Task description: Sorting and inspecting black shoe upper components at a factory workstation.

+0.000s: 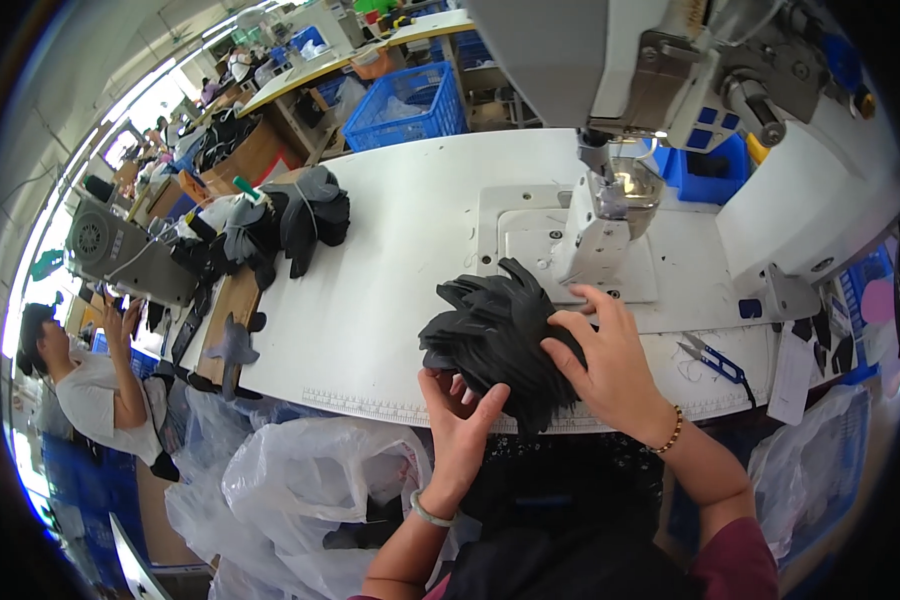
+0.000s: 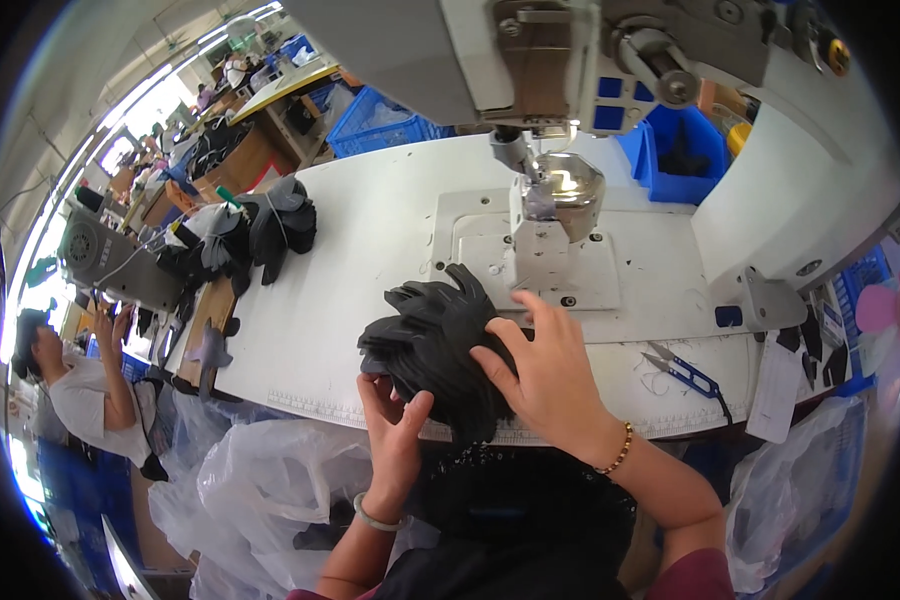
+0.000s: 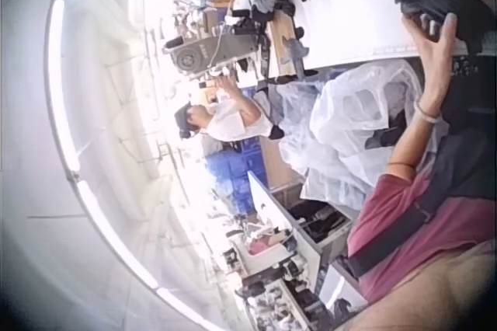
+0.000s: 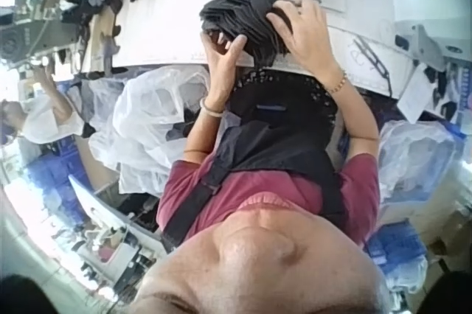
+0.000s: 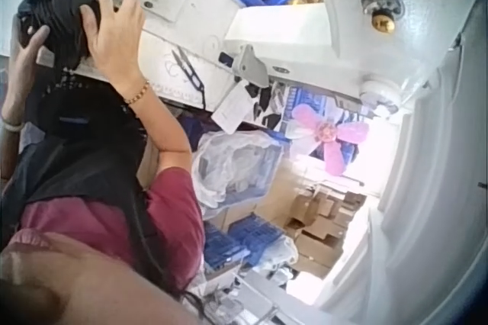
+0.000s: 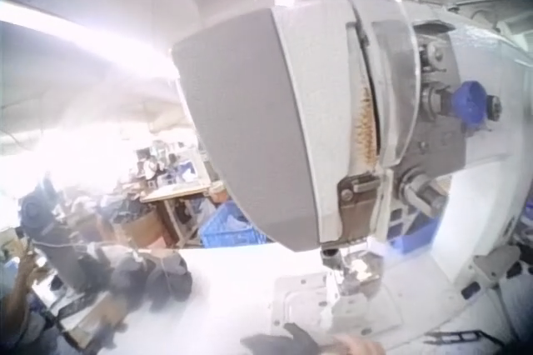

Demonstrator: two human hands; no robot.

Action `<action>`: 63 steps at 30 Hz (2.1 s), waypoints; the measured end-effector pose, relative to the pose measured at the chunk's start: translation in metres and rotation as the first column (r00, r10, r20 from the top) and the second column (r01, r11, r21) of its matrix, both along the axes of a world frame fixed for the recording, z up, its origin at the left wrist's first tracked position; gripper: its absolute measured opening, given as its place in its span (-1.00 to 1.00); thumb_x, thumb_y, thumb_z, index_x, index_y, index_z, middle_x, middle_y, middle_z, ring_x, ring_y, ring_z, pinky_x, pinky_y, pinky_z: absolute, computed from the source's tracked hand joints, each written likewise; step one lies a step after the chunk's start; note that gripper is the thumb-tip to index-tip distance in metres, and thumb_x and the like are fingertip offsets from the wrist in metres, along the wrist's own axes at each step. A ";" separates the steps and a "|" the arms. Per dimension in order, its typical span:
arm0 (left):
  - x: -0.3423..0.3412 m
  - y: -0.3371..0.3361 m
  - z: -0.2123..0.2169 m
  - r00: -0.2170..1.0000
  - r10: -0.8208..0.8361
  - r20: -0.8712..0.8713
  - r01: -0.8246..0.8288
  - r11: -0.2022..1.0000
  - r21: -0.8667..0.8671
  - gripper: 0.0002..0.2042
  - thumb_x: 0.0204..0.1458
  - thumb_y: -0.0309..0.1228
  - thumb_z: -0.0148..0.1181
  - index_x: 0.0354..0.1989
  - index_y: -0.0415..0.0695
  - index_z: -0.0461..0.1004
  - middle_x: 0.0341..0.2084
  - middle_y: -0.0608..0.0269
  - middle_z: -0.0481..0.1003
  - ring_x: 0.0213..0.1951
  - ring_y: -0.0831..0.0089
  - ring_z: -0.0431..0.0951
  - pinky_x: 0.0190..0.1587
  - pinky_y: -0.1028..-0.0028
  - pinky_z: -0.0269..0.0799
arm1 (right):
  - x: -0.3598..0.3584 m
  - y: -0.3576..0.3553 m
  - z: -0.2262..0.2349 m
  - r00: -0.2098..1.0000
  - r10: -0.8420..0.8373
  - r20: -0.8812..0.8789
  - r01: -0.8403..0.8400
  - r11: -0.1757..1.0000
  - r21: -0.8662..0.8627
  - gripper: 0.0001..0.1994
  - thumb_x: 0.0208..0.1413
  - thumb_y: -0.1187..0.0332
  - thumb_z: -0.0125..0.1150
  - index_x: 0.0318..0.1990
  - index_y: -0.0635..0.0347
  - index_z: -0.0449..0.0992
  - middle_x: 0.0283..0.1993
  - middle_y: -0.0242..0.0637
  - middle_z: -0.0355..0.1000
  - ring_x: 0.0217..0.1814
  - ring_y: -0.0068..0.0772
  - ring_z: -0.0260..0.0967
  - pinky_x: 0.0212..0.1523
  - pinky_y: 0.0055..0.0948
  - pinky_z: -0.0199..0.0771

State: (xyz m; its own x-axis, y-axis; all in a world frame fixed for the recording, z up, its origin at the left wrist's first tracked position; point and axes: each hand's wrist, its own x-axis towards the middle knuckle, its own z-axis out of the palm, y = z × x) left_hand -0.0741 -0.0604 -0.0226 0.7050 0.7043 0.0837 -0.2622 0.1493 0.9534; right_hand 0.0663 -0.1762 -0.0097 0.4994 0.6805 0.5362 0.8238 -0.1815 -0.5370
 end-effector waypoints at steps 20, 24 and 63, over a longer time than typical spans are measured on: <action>0.045 0.039 0.022 0.928 -0.306 -0.211 0.317 0.948 0.019 -0.52 0.07 -0.25 0.09 0.09 -0.32 0.23 -0.09 0.17 0.39 -0.07 0.44 0.39 0.01 0.48 0.29 | 0.015 -0.023 0.013 0.664 0.282 -0.693 -0.228 0.958 0.172 -0.50 0.04 0.16 0.25 0.08 0.17 0.26 -0.01 -0.20 0.26 0.07 -0.31 0.24 0.04 -0.39 0.32; 0.030 0.043 0.023 0.908 -0.263 -0.327 0.266 0.963 -0.037 -0.59 0.05 -0.39 0.12 0.04 -0.33 0.27 -0.15 0.18 0.44 -0.11 0.47 0.41 0.00 0.49 0.30 | 0.020 -0.018 0.003 0.592 0.220 -0.775 -0.149 0.975 0.163 -0.56 0.06 0.13 0.21 0.00 0.18 0.32 -0.04 -0.21 0.27 0.06 -0.36 0.24 0.05 -0.39 0.30; 0.004 0.038 -0.042 0.944 -0.201 0.262 0.310 0.812 -0.494 -0.21 -0.29 -0.21 0.15 0.20 -0.28 0.08 0.04 -0.04 0.31 0.03 0.11 0.39 0.10 0.23 0.33 | 0.026 0.020 0.036 0.061 0.334 -0.940 -0.617 0.753 0.228 -0.27 -0.09 0.06 0.35 0.16 0.33 0.23 0.15 -0.15 0.26 0.21 -0.35 0.16 0.19 -0.48 0.16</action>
